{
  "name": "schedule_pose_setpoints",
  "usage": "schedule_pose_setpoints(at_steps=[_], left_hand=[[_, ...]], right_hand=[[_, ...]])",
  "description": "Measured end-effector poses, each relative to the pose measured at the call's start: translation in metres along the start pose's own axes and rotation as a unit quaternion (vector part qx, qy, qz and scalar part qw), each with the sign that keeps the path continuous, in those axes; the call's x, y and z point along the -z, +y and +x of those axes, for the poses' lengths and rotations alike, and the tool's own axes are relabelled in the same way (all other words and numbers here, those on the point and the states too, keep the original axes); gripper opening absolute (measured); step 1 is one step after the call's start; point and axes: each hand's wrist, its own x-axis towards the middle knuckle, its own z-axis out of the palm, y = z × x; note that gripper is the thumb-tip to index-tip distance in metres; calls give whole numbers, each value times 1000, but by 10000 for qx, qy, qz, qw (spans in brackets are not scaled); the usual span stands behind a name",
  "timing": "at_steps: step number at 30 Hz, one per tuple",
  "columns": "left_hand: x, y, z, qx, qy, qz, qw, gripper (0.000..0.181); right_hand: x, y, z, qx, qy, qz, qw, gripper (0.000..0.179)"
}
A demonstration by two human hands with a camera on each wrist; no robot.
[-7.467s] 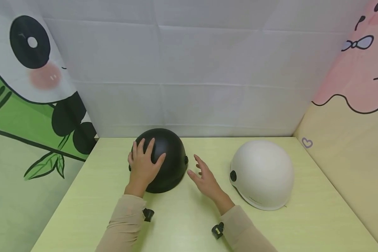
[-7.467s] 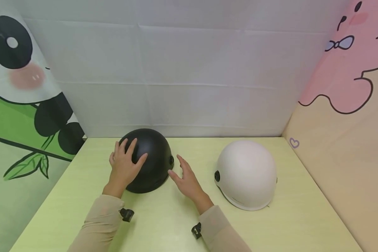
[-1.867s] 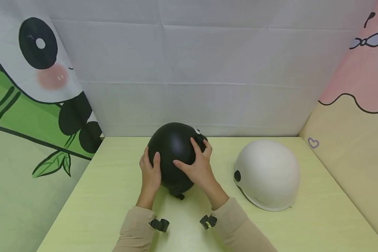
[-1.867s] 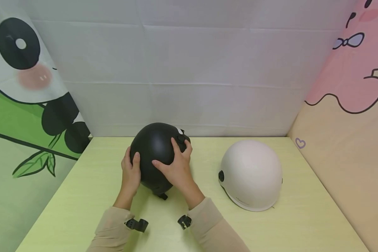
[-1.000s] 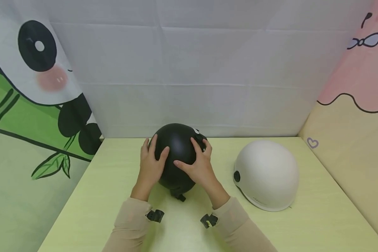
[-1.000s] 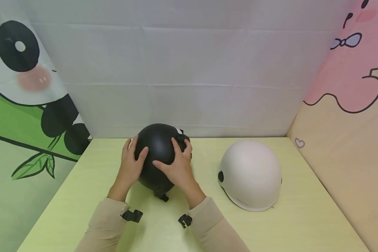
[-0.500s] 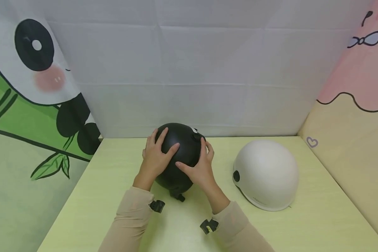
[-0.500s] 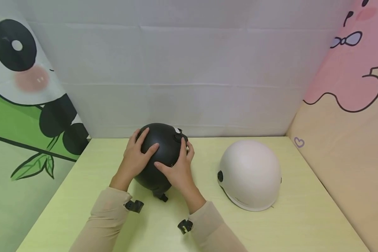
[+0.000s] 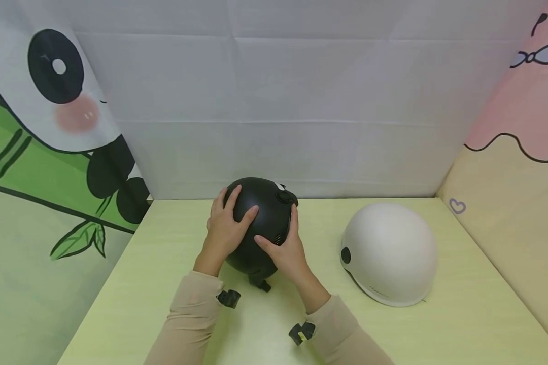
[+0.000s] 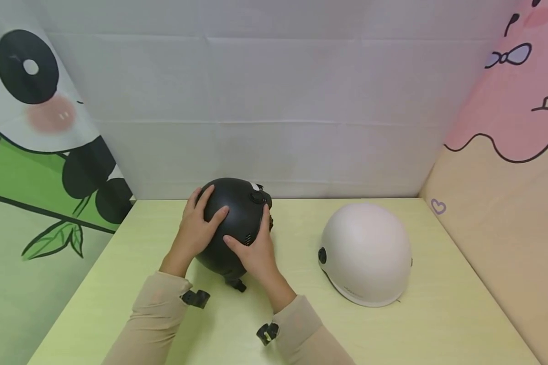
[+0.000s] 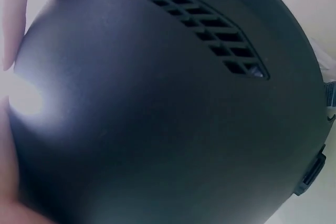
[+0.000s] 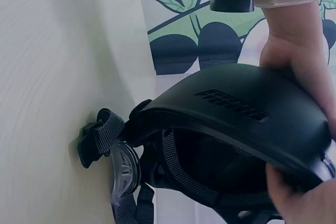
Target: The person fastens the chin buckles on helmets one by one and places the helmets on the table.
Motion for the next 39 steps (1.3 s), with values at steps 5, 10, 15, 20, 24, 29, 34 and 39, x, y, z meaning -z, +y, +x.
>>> schedule_pose_setpoints(at_steps=[5, 10, 15, 20, 24, 29, 34, 39], left_hand=[[-3, -1, -3, 146, 20, -324, 9994, 75], [-7, -3, -8, 205, 201, -678, 9973, 72], [-14, -5, -14, 228, 328, -1042, 9938, 72], [-22, -11, -20, 223, 415, -1545, 9869, 69], [-28, -16, -23, 176, 567, -1808, 9817, 68], [-34, -22, -26, 107, 743, -2015, 9766, 65], [-39, -26, -30, 178, 724, -2250, 9715, 64], [-43, -32, -32, 208, 678, -2376, 9688, 64]], right_hand=[[3, 2, 3, 262, -37, 186, 9995, 109], [7, -1, 3, 452, -74, 118, 9989, 108], [8, -4, 1, 590, -13, 30, 9983, 107], [8, -6, -1, 759, -70, 19, 9971, 108], [8, -9, -2, 734, -186, -214, 9969, 109], [7, -11, -3, 600, -361, -444, 9966, 110], [6, -12, -5, 624, -417, -581, 9955, 109], [3, -11, -7, 700, -480, -832, 9929, 109]])
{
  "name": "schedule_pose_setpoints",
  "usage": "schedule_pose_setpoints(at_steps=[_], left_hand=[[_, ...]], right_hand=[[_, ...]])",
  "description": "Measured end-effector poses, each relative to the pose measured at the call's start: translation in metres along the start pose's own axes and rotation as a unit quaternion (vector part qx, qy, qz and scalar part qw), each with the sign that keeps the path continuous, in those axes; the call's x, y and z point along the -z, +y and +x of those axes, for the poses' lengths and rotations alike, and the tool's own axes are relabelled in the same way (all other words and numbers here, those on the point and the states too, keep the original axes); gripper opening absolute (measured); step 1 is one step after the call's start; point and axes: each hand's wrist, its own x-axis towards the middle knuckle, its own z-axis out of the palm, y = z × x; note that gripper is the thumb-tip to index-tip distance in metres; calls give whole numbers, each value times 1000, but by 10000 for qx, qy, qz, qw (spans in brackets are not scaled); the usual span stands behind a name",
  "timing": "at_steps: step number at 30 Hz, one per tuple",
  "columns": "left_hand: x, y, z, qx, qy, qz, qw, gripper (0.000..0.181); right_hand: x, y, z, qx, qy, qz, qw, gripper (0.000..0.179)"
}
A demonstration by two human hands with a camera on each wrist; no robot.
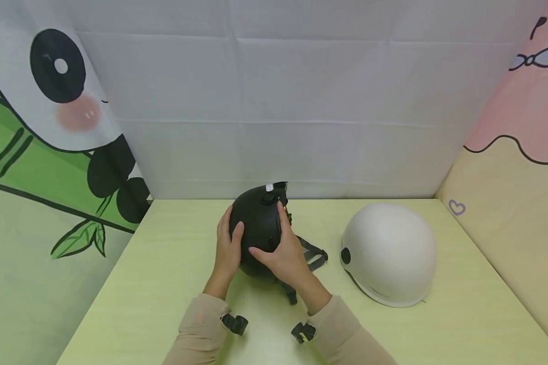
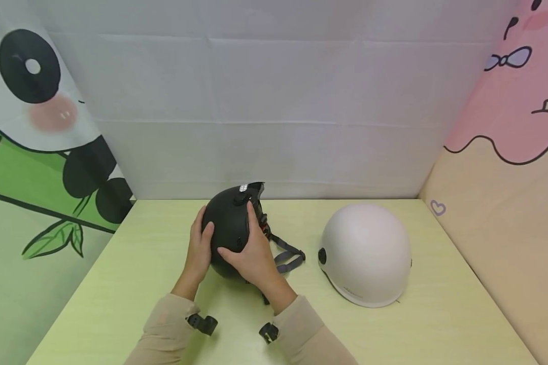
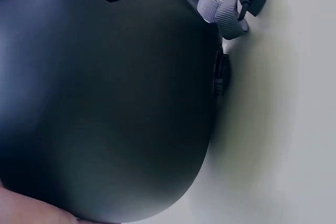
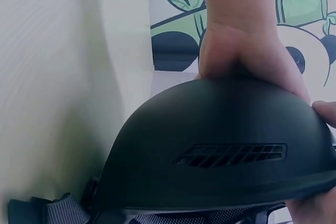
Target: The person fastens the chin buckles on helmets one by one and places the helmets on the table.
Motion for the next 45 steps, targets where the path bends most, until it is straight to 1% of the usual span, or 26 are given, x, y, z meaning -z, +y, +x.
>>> schedule_pose_setpoints(at_steps=[3, 6, 11, 15, 18, 20, 24, 30, 36, 41, 45], left_hand=[[0, 0, -1, -32, -28, -47, 10000, 62], [1, 0, -1, -22, -100, -29, 9999, 62], [8, 4, 0, -27, -296, 195, 9994, 62], [13, 14, 1, -32, -568, 529, 9970, 63], [15, 23, 3, -57, -754, 913, 9930, 65], [14, 28, 4, -146, -828, 1127, 9901, 66], [13, 35, 5, -328, -864, 1372, 9862, 66], [11, 41, 8, -467, -795, 1649, 9820, 65], [9, 48, 11, -755, -903, 1870, 9753, 63], [9, 52, 13, -812, -965, 2117, 9692, 62], [9, 54, 15, -777, -985, 2208, 9672, 64]], right_hand=[[-1, 0, 0, 6, 38, -99, 9999, 109], [0, 0, -1, -16, 69, -85, 9999, 109], [0, -2, -2, -95, 27, 38, 9999, 109], [0, -3, -4, -100, 23, 91, 9999, 109], [-1, -2, -5, -69, -9, 48, 10000, 109], [-2, -2, -6, -27, -43, 28, 10000, 108], [-3, -2, -7, 29, -66, 98, 9999, 109], [-4, -3, -8, -61, -38, 275, 9996, 109], [-4, 1, -10, 43, -67, 438, 9990, 109], [-1, 6, -13, 163, -223, 866, 9959, 106], [1, 8, -14, 193, -357, 1046, 9937, 102]])
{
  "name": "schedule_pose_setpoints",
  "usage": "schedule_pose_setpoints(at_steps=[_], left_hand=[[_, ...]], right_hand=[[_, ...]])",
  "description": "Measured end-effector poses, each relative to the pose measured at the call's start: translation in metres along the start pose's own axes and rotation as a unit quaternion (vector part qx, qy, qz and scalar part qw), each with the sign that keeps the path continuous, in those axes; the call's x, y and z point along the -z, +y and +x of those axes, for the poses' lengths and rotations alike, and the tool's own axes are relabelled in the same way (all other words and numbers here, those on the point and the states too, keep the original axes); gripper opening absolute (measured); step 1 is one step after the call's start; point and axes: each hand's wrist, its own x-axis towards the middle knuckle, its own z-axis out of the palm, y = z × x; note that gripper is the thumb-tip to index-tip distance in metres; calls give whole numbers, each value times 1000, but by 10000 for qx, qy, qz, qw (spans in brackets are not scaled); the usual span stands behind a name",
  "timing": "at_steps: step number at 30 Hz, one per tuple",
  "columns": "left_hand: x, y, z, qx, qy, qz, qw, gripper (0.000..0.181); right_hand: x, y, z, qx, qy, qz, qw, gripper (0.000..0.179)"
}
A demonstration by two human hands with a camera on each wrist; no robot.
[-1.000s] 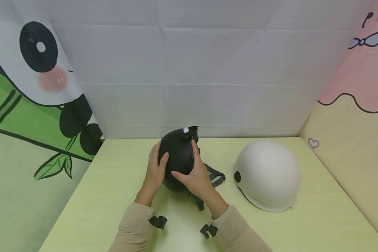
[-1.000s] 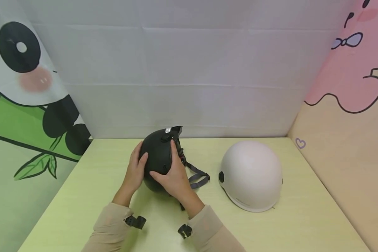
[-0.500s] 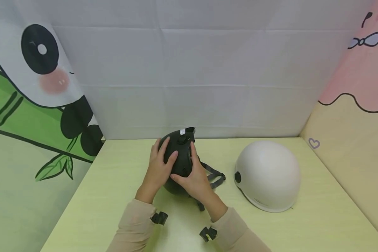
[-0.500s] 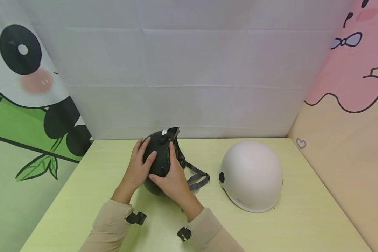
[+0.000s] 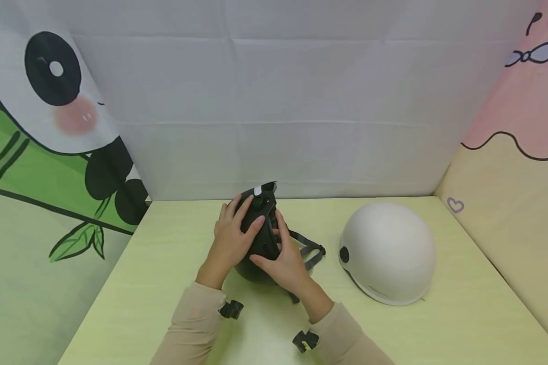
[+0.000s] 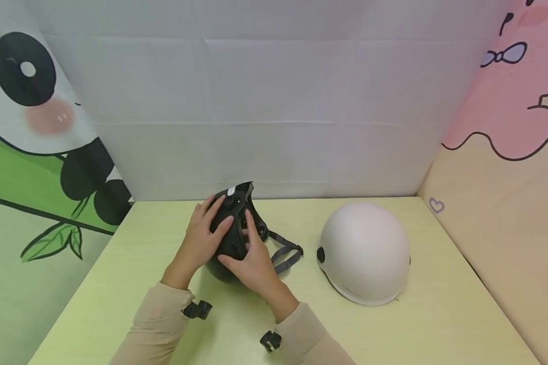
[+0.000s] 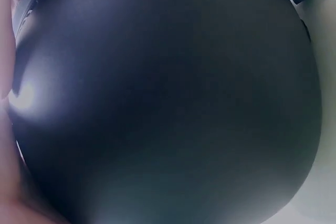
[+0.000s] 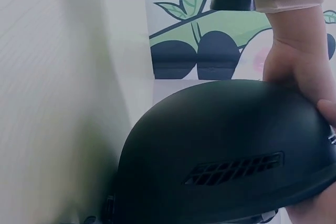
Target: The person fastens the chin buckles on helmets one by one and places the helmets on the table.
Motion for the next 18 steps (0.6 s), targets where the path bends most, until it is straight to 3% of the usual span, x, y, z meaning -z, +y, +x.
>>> schedule_pose_setpoints(at_steps=[7, 18], left_hand=[[3, 2, 2, 246, -148, 117, 9995, 68], [9, 3, 4, 569, -156, 104, 9982, 81]], right_hand=[[4, 1, -7, -86, -230, -39, 9997, 94], [11, 9, -12, 289, -504, 416, 9974, 85]])
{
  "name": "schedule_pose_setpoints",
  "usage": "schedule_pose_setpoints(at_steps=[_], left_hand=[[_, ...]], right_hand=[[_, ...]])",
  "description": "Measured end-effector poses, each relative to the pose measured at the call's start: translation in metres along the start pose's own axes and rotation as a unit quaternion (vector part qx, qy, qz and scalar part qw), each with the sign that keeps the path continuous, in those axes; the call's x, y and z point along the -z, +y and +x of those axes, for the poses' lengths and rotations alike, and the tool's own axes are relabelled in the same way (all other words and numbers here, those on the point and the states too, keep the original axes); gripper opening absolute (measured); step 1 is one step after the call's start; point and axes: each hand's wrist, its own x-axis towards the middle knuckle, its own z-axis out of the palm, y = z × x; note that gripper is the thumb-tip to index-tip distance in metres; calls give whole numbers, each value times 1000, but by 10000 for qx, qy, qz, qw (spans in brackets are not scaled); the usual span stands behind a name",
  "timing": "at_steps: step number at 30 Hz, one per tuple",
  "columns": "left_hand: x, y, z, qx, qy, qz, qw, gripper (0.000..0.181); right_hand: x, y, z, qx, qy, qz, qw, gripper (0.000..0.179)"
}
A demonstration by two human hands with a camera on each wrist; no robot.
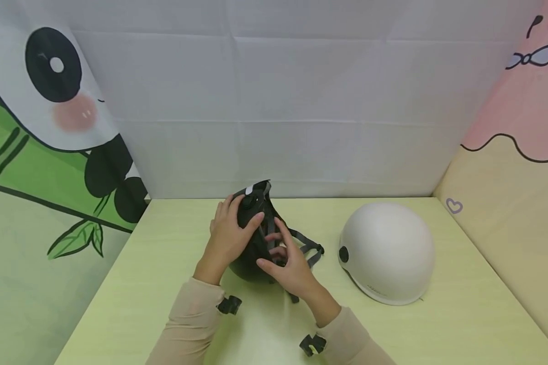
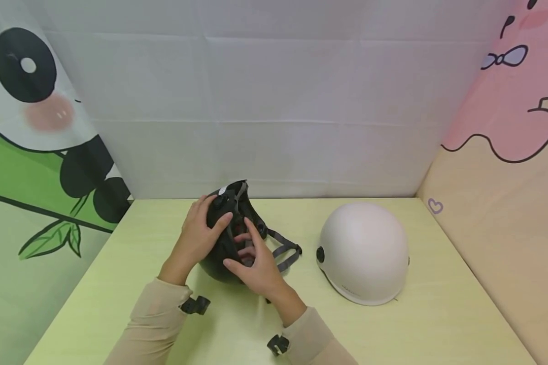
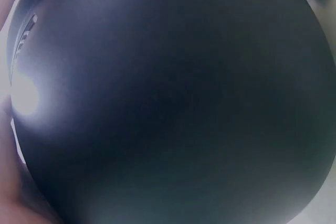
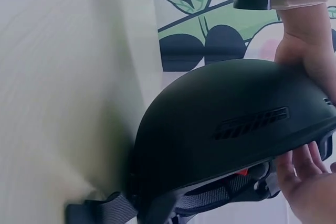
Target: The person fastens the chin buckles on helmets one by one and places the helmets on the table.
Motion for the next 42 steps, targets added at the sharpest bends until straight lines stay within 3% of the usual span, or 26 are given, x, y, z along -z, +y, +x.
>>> schedule_pose_setpoints(at_steps=[6, 11, 15, 24, 34, 38, 42], left_hand=[[-2, -9, -3, -35, 225, -332, 9992, 76], [-13, -24, -8, -265, 507, -961, 9937, 65], [-21, -31, -13, -242, 623, -1360, 9885, 63], [-25, -36, -17, 61, 736, -2086, 9752, 61], [-29, -47, -20, 655, 550, -2882, 9537, 59], [-30, -50, -22, 839, 454, -2966, 9502, 59], [-31, -58, -25, 886, 594, -2983, 9485, 58]], right_hand=[[-2, 5, -3, -24, -26, -86, 10000, 78], [-8, 13, -6, 5, -2, -312, 9995, 53], [-10, 17, -7, 281, 48, -671, 9973, 41], [-14, 18, -3, 820, 291, -853, 9926, 38], [-18, 10, -2, 647, 135, -1274, 9896, 37], [-20, 6, -2, 529, 6, -1479, 9876, 37], [-22, 5, -1, 428, -231, -1667, 9848, 37]])
